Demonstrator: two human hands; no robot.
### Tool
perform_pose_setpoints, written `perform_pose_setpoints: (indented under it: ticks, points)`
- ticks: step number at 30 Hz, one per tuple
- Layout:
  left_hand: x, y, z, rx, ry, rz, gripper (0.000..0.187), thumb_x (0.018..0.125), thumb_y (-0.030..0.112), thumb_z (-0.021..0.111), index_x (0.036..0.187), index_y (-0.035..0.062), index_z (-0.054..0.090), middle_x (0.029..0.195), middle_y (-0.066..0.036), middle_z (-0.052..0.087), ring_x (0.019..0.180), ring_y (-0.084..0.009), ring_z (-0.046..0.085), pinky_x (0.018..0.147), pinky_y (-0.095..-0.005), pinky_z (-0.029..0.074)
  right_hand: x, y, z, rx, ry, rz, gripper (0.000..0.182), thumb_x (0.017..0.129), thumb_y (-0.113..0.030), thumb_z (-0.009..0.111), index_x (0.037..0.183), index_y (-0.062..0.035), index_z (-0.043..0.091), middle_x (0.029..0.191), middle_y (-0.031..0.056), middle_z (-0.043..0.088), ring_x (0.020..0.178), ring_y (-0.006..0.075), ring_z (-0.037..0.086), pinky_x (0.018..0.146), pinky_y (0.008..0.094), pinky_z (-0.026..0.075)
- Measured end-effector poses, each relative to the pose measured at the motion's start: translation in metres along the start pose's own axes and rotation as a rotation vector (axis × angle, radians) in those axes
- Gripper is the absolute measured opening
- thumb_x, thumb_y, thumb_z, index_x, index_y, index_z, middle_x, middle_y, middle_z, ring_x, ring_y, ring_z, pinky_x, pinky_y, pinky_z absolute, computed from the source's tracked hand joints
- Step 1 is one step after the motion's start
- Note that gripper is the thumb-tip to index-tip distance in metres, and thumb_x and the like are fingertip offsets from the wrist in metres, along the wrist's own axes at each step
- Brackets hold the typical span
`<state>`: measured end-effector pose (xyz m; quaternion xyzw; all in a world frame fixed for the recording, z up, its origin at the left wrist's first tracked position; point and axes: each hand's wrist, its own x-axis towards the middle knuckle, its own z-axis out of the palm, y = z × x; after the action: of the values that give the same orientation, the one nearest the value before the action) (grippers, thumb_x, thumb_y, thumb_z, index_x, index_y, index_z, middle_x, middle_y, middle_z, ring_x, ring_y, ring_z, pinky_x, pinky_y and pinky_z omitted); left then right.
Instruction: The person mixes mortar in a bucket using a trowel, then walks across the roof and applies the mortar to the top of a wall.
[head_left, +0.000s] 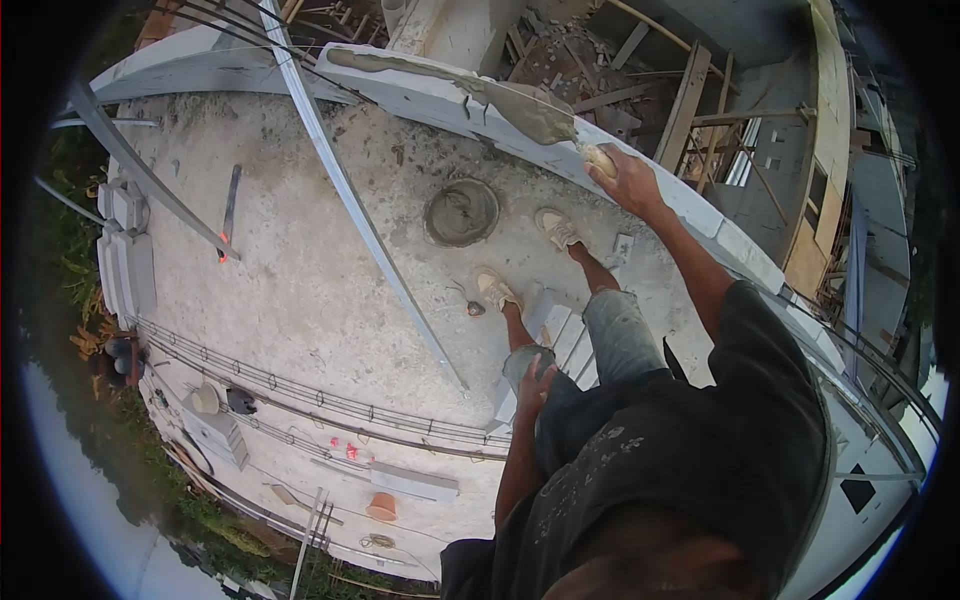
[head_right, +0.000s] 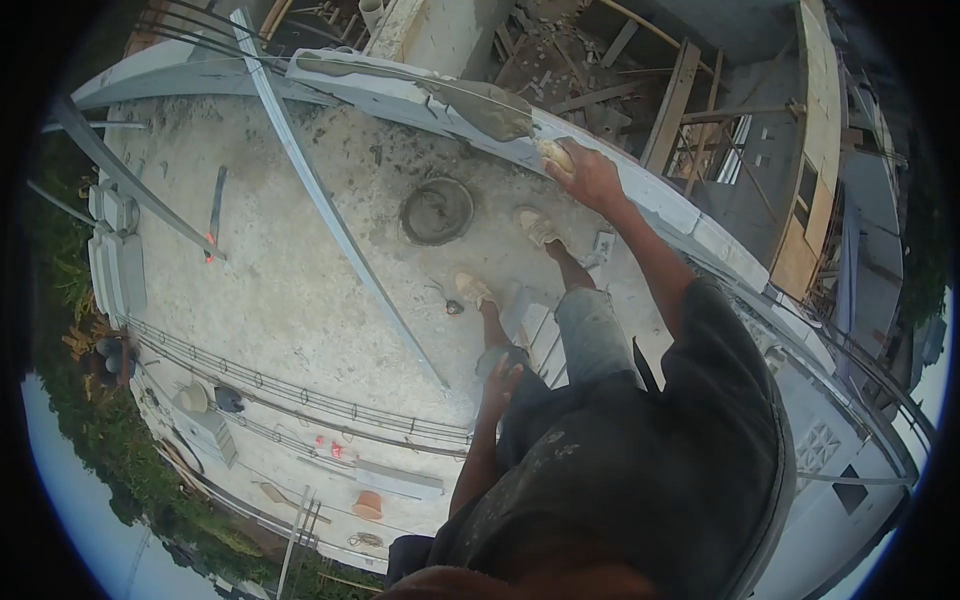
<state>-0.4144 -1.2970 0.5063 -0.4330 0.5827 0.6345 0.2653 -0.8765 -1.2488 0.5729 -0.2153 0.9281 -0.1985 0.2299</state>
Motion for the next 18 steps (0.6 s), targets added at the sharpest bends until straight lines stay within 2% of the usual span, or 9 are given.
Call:
perform_pose_setpoints:
  ticks: [4, 6, 8, 10, 18]
  points:
    - [-0.001, 0.014, -0.005, -0.006, -0.038, 0.029, 0.069, 0.088, 0.039, 0.067, 0.139, -0.0014, 0.044, 0.132, -0.029, 0.053, 0.124, -0.0355, 0.052, 0.098, -0.0384, 0.043, 0.006, 0.027, -0.004, -0.278, 0.198, -0.098, 0.049, 0.088, -0.046, 0.06, 0.122, -0.0105, 0.059, 0.112, 0.0175, 0.065, 0.097, 0.0343, 0.065, 0.081, 0.0442, 0.051]
    - [0.007, -0.009, -0.008, -0.019, -0.076, 0.154, 0.069, 0.088, 0.038, 0.067, 0.139, -0.002, 0.043, 0.131, -0.029, 0.053, 0.123, -0.0341, 0.053, 0.097, -0.0373, 0.044, 0.006, 0.037, -0.001, -0.362, 0.241, -0.13, 0.048, 0.088, -0.045, 0.06, 0.123, -0.0123, 0.058, 0.111, 0.0142, 0.065, 0.094, 0.0316, 0.066, 0.078, 0.042, 0.052]
    - [0.007, -0.01, -0.011, -0.057, -0.075, 0.133, 0.068, 0.089, 0.037, 0.067, 0.139, -0.0026, 0.043, 0.13, -0.028, 0.054, 0.122, -0.0328, 0.053, 0.095, -0.0364, 0.045, 0.005, 0.039, -0.001, -0.365, 0.257, -0.138, 0.047, 0.088, -0.044, 0.06, 0.124, -0.0133, 0.058, 0.108, 0.012, 0.065, 0.091, 0.0304, 0.066, 0.076, 0.0412, 0.053]
    - [0.003, 0.01, -0.013, -0.117, -0.03, -0.032, 0.067, 0.089, 0.036, 0.066, 0.139, -0.003, 0.043, 0.13, -0.026, 0.054, 0.121, -0.0315, 0.054, 0.093, -0.0356, 0.046, 0.002, 0.038, 0.0, -0.372, 0.284, -0.141, 0.047, 0.088, -0.042, 0.061, 0.125, -0.0142, 0.057, 0.105, 0.0102, 0.064, 0.088, 0.0295, 0.066, 0.074, 0.0409, 0.053]
    - [-0.003, 0.013, -0.016, -0.074, -0.048, 0.072, 0.067, 0.09, 0.037, 0.067, 0.138, -0.0038, 0.043, 0.128, -0.025, 0.056, 0.119, -0.0326, 0.056, 0.091, -0.0361, 0.047, 0.014, 0.008, 0.012, -0.332, 0.314, -0.096, 0.047, 0.087, -0.038, 0.064, 0.126, -0.0146, 0.056, 0.101, 0.0093, 0.063, 0.085, 0.0289, 0.067, 0.071, 0.0412, 0.053]
